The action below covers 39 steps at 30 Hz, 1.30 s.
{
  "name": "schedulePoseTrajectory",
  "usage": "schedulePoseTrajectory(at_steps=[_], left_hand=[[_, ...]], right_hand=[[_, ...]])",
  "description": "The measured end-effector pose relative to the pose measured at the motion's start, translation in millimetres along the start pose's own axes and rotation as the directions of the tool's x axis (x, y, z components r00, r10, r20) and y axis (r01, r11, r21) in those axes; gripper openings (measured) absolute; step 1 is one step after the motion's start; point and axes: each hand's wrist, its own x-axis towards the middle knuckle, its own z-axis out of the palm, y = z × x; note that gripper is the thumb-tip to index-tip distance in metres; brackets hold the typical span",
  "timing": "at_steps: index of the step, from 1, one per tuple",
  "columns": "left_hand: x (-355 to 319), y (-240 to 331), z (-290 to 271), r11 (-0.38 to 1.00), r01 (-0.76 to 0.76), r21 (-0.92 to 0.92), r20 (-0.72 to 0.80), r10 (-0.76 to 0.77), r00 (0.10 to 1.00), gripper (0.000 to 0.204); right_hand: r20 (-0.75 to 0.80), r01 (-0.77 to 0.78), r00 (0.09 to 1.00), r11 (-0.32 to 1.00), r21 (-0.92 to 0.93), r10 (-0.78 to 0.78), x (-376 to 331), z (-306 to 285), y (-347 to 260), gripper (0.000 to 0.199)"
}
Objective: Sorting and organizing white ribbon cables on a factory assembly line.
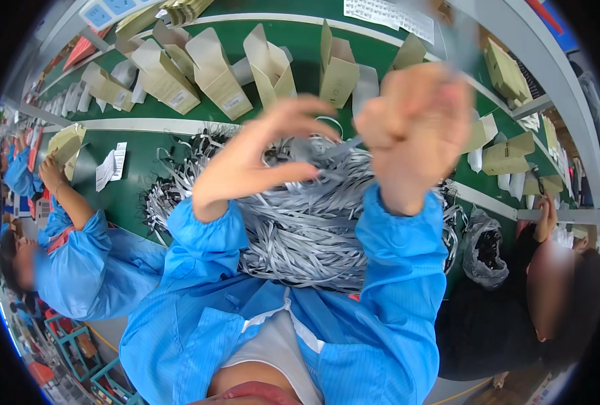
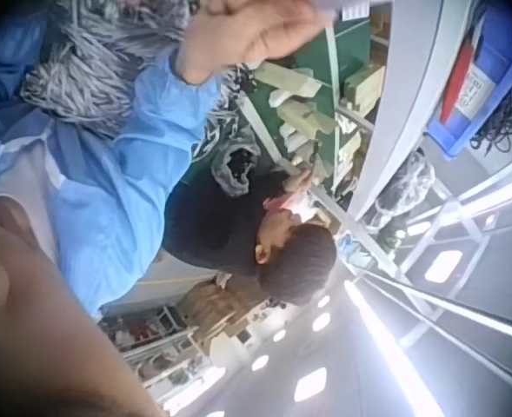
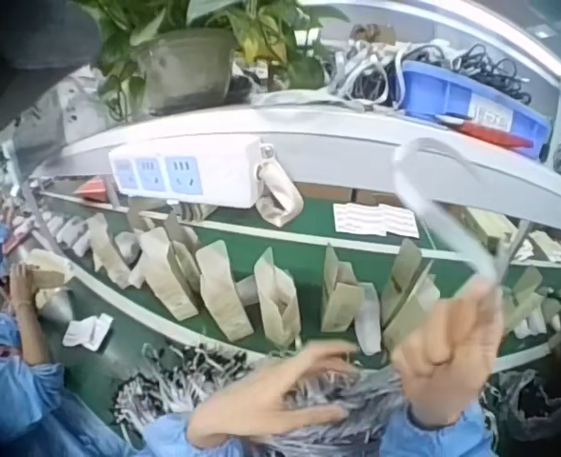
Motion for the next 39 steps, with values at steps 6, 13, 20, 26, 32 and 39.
schedulePoseTrajectory(at_steps=[6, 13, 20, 26, 32, 39], left_hand=[[-9, -45, -13, 0.948, 0.096, 0.304, 0.564, -0.261, 0.783, 0.024], [-31, 41, -43, 0.986, -0.08, -0.148, 0.503, 0.145, 0.852, 0.022], [-8, 24, 30, 0.984, -0.106, -0.142, -0.047, 0.1, 0.994, 0.101], [9, -26, 26, 0.853, 0.352, -0.386, 0.395, -0.193, 0.898, 0.034], [8, -52, 2, 0.937, 0.056, -0.344, 0.093, -0.025, 0.995, 0.036], [7, -19, -16, 0.986, 0.118, -0.115, 0.266, -0.084, 0.96, 0.032]], right_hand=[[0.087, 0.018, 0.996, 0.977, -0.21, 0.001, 28, -22, -97, 0.025], [0.115, -0.048, 0.777, 0.24, -0.97, 0.619, 0, -11, -80, 0.028], [0.456, 0.107, 0.667, 0.529, -0.842, 0.59, -17, 9, -28, 0.023], [-0.028, -0.32, 0.899, 0.614, -0.721, 0.436, 3, -7, -49, 0.027], [-0.064, -0.358, 0.901, 0.652, -0.669, 0.429, 9, -48, -48, 0.028], [-0.234, -0.227, 0.955, 0.959, -0.167, 0.185, 9, -52, -28, 0.031]])
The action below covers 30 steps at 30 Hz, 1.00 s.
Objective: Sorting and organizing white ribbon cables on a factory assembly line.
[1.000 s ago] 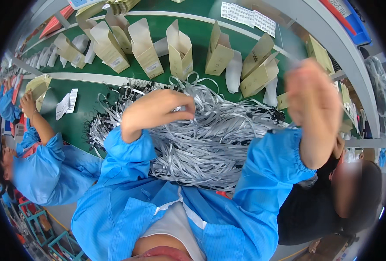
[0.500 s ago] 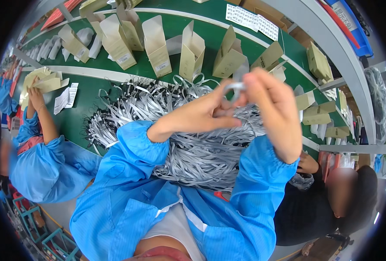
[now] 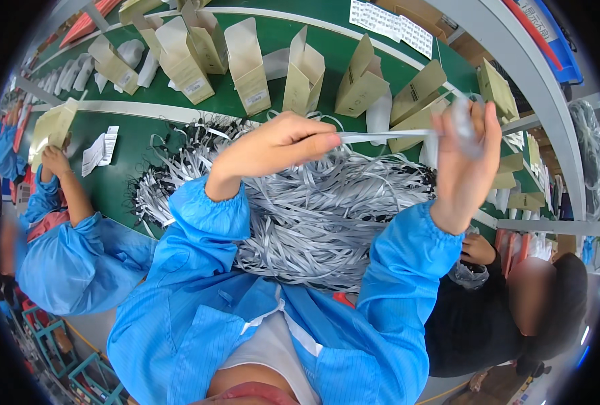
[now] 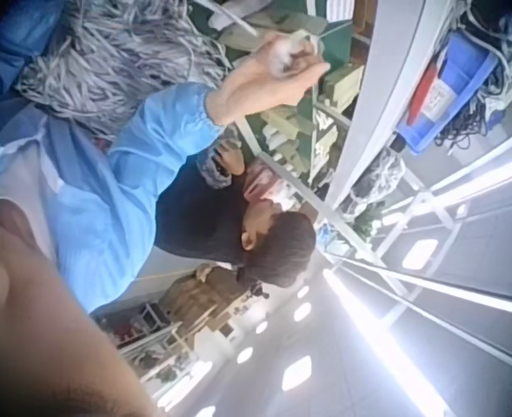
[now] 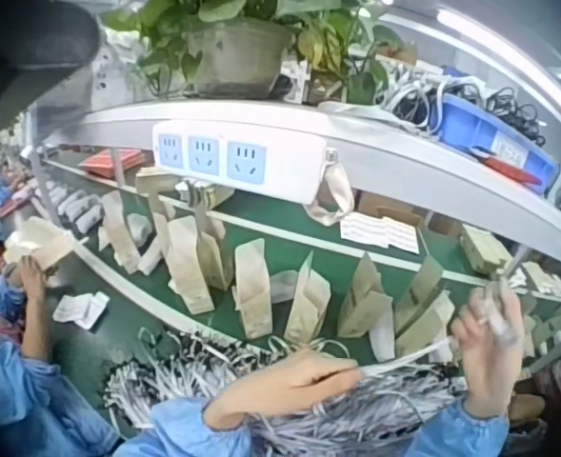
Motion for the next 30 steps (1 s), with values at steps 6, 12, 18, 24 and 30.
schedulePoseTrajectory(at_steps=[6, 12, 18, 24, 30], left_hand=[[0, 9, 22, 0.971, -0.061, 0.231, -0.18, 0.104, 0.978, 0.03], [14, -16, 30, 0.996, 0.061, -0.058, -0.481, -0.082, 0.873, 0.028], [20, -34, 59, 0.952, 0.056, -0.3, -0.427, -0.187, 0.885, 0.029], [-15, -47, 7, 0.895, 0.243, 0.374, -0.123, -0.212, 0.97, 0.023], [-16, -139, 2, 0.733, 0.429, 0.528, -0.369, -0.257, 0.893, 0.023]], right_hand=[[0.219, 0.302, 0.951, 0.499, -0.812, -0.218, -3, 26, 52, 0.033], [0.406, 0.478, 0.876, 0.596, -0.645, -0.262, -30, 42, 78, 0.034], [-0.069, 0.054, 0.996, 0.989, -0.141, -0.064, -16, 47, 110, 0.028], [-0.072, -0.199, 0.972, 0.946, 0.254, 0.224, 48, -15, 84, 0.03], [-0.088, -0.041, 0.995, 0.998, -0.038, 0.038, 133, -36, 80, 0.028]])
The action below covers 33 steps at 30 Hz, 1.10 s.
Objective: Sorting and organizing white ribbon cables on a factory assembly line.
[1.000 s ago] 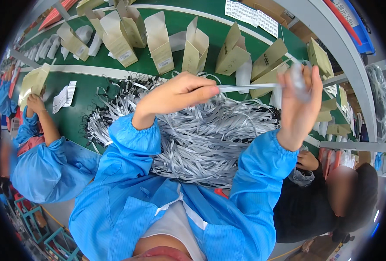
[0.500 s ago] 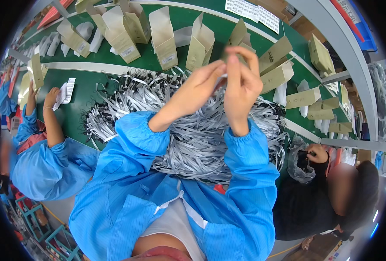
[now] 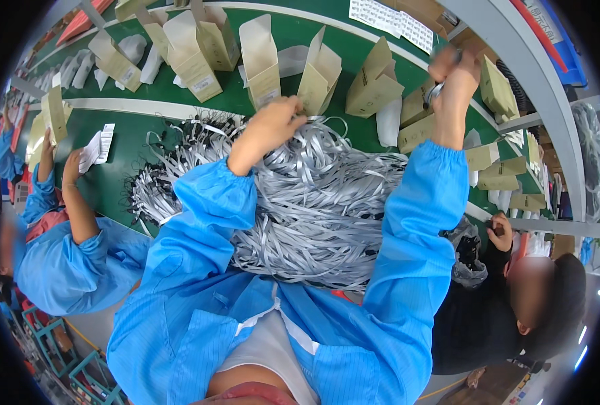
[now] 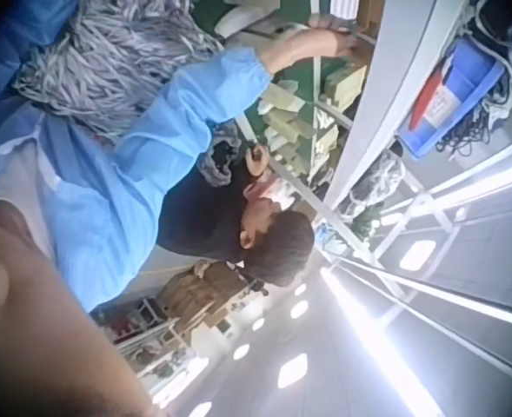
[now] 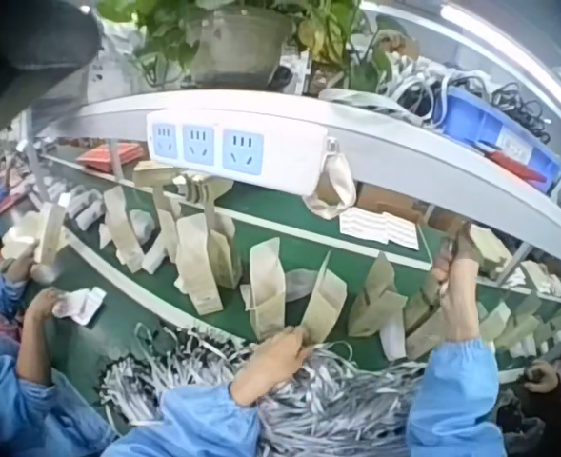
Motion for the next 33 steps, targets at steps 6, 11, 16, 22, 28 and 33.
schedulePoseTrajectory(at_steps=[6, 11, 16, 22, 28, 33], left_hand=[[-31, -47, 49, 0.923, -0.358, 0.141, -0.045, 0.367, 0.929, 0.025], [-49, 24, -10, 0.939, 0.075, 0.335, 0.363, -0.202, 0.91, 0.026], [-55, 15, -10, 0.927, 0.184, 0.328, 0.302, -0.287, 0.909, 0.035], [-47, 11, 2, 0.973, 0.082, 0.215, -0.13, -0.055, 0.99, 0.028], [2, 1, 22, 0.999, 0.051, 0.008, -0.226, -0.048, 0.973, 0.015], [3, -25, 63, 0.98, 0.161, 0.119, -0.24, -0.129, 0.962, 0.015]], right_hand=[[-0.066, 0.207, 0.976, 0.978, -0.001, -0.206, 47, 15, 11, 0.024], [0.072, 0.267, 0.959, 0.959, 0.091, -0.274, 60, -4, 55, 0.024], [0.215, 0.129, 0.963, 0.98, 0.152, -0.161, 50, -29, 104, 0.02], [0.257, 0.263, 0.955, 0.821, -0.507, -0.147, 6, -67, 113, 0.025], [0.4, 0.245, 0.911, 0.645, -0.724, 0.102, 1, -72, 94, 0.032], [0.526, 0.476, 0.813, 0.236, -0.847, 0.249, 11, -82, 61, 0.03]])
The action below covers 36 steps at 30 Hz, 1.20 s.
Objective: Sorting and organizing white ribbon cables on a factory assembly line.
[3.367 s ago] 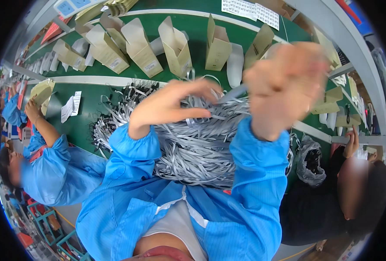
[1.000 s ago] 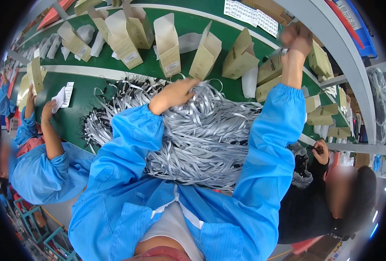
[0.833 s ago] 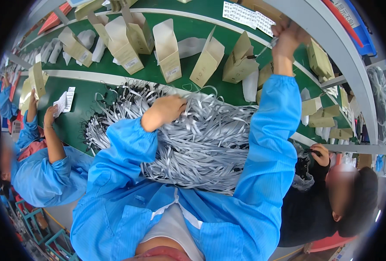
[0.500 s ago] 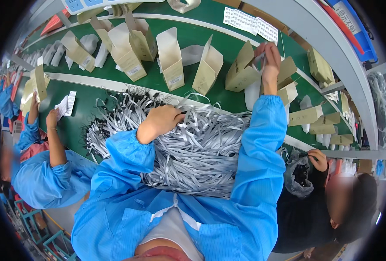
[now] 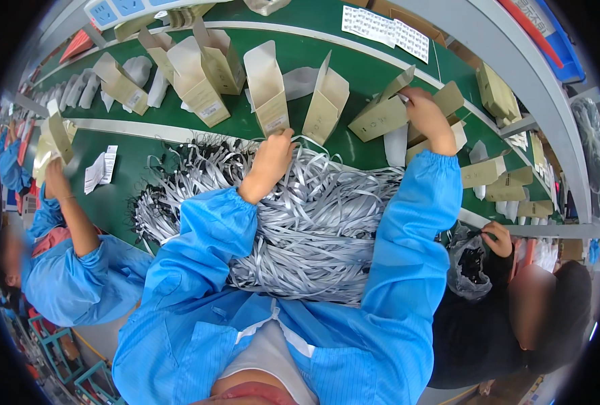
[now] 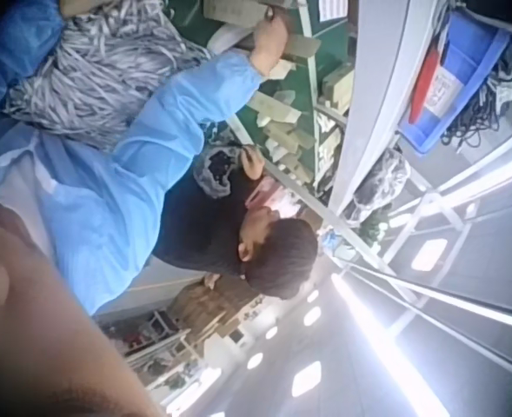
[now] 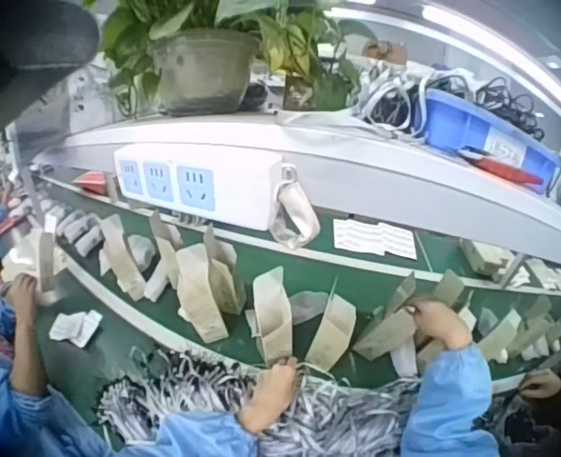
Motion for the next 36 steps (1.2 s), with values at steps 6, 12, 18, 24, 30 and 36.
schedulePoseTrajectory(at_steps=[6, 12, 18, 24, 30, 36], left_hand=[[-8, -6, 12, 0.997, -0.059, 0.041, 0.052, 0.057, 0.997, 0.014], [-4, 16, 4, 0.995, -0.053, -0.083, -0.035, 0.05, 0.998, 0.012], [-9, 8, 6, 0.983, -0.114, -0.144, -0.084, 0.103, 0.991, 0.017], [-5, 1, 23, 0.993, -0.093, -0.078, 0.1, 0.101, 0.99, 0.026], [-11, 19, 0, 0.974, -0.095, -0.207, 0.038, 0.105, 0.994, 0.037], [-38, 93, -119, 0.897, -0.37, -0.241, -0.163, 0.338, 0.927, 0.047]], right_hand=[[0.096, 0.157, 0.987, 0.926, -0.343, -0.132, 20, 0, 7, 0.027], [-0.027, 0.273, 0.959, 0.947, -0.17, -0.282, 14, -1, 19, 0.024], [0.015, 0.199, 0.98, 0.971, -0.13, -0.198, 8, -27, -4, 0.013], [-0.549, 0.045, 0.836, 0.997, 0.069, 0.0, -62, -60, -65, 0.014], [-0.634, 0.243, 0.773, 0.931, 0.271, -0.017, -92, -33, -132, 0.015], [-0.381, 0.354, 0.918, 0.651, 0.671, -0.107, -72, 18, -184, 0.059]])
